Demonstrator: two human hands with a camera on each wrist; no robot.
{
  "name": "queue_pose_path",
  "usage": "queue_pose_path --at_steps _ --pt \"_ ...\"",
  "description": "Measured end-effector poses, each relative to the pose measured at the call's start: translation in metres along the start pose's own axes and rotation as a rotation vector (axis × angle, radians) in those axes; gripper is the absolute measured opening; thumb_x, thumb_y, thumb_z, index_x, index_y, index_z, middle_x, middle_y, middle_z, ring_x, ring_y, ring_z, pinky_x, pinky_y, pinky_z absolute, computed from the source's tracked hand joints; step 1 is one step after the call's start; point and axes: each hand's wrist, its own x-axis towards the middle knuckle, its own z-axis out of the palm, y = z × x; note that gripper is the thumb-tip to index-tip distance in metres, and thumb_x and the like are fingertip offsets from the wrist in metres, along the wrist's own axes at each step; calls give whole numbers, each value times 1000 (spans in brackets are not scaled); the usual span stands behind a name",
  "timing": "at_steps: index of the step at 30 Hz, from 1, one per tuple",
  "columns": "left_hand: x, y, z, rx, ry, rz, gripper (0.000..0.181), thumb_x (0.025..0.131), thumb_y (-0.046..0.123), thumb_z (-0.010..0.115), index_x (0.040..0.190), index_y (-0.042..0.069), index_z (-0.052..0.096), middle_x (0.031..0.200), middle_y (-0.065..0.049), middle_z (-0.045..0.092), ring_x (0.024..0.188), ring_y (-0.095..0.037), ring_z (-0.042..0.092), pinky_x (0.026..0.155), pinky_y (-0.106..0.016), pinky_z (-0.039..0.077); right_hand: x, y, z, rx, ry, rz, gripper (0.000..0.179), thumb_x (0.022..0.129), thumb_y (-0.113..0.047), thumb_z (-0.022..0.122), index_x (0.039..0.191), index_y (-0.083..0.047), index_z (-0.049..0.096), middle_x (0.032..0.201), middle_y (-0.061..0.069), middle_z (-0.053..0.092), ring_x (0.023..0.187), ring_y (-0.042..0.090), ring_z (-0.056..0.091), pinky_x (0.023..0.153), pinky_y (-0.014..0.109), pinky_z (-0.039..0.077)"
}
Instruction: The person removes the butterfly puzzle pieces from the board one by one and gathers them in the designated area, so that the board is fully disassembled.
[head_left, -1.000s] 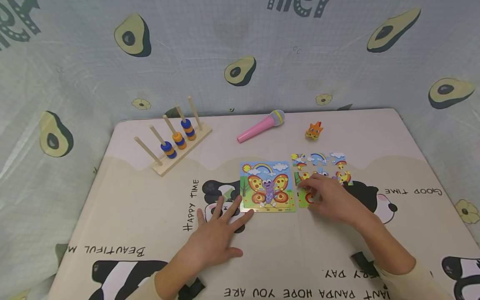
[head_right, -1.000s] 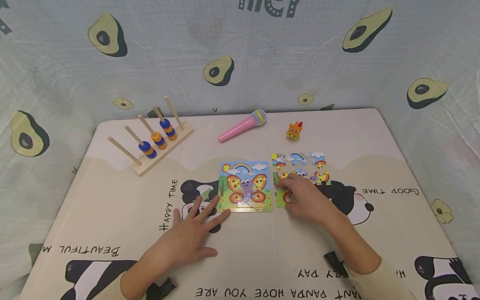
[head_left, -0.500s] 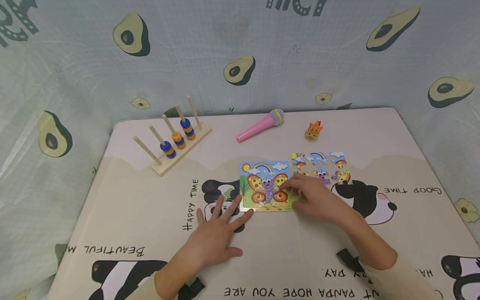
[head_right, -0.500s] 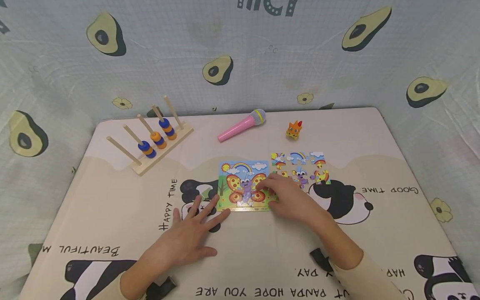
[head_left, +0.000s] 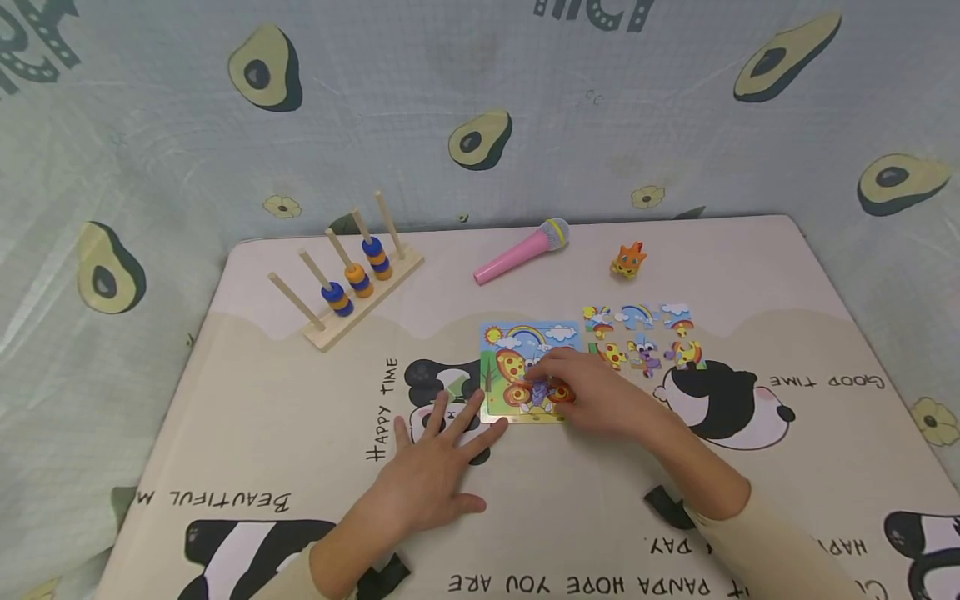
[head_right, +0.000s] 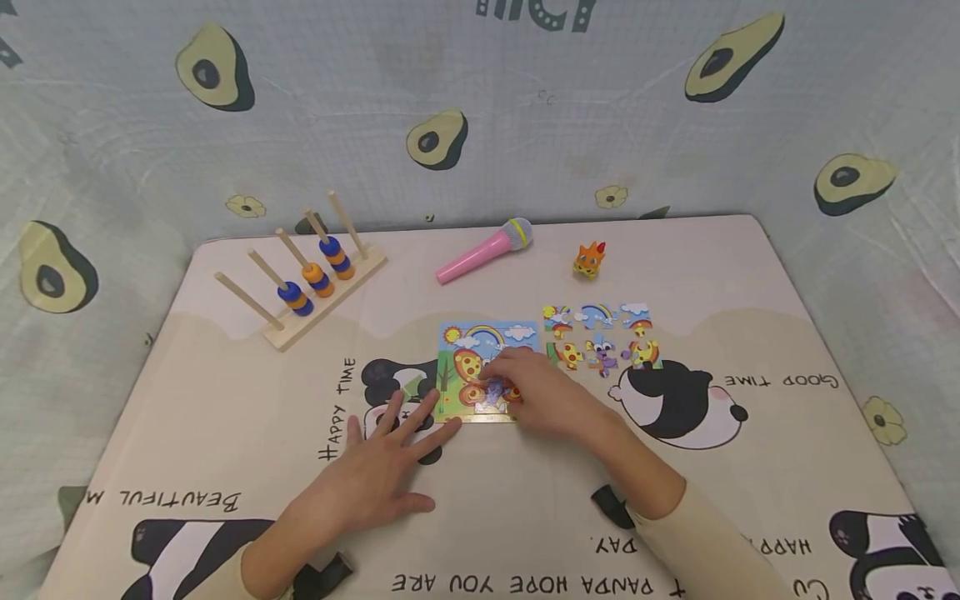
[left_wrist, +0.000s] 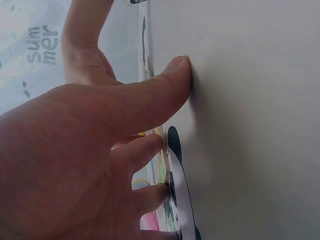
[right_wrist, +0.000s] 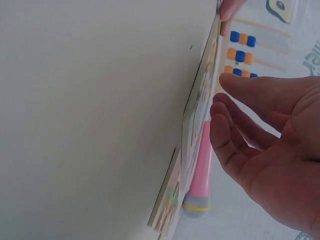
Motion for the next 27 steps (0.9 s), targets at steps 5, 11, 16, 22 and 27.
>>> queue_pose_path --at_steps 5,11,16,22,27 --pt "1 0 1 3 0 7 96 82 59 82 163 43 32 177 -2 11 157 -54 13 96 -94 22 2 -3 2 -3 -26 -7 41 90 4 72 127 -14 72 124 2 70 120 24 61 107 49 51" --pt "2 -1 1 4 1 7 96 81 59 82 162 42 33 177 -2 11 157 -54 13 95 -94 22 4 -4 3 -25 -42 -13 44 90 7 71 129 -13 72 127 3 69 125 27 60 110 51 49" --pt "2 0 0 1 -6 0 97 81 58 83 162 42 33 177 -2 11 158 -54 13 96 -93 22 6 -6 4 -55 -61 -12 47 90 8 69 132 -14 71 129 4 67 126 27 57 111 52 47" --pt "1 0 0 7 -3 -2 97 82 58 83 163 42 33 177 -2 12 158 -53 13 96 -93 23 8 -6 4 -61 -73 -21 48 90 9 68 133 -13 71 127 3 65 121 25 56 106 48 50" --pt "0 1 -1 5 -7 -6 96 82 58 83 163 42 33 177 -2 12 158 -53 14 96 -93 23 9 -8 5 -63 -84 -20 46 90 10 69 131 -12 72 123 3 64 117 23 54 103 45 52"
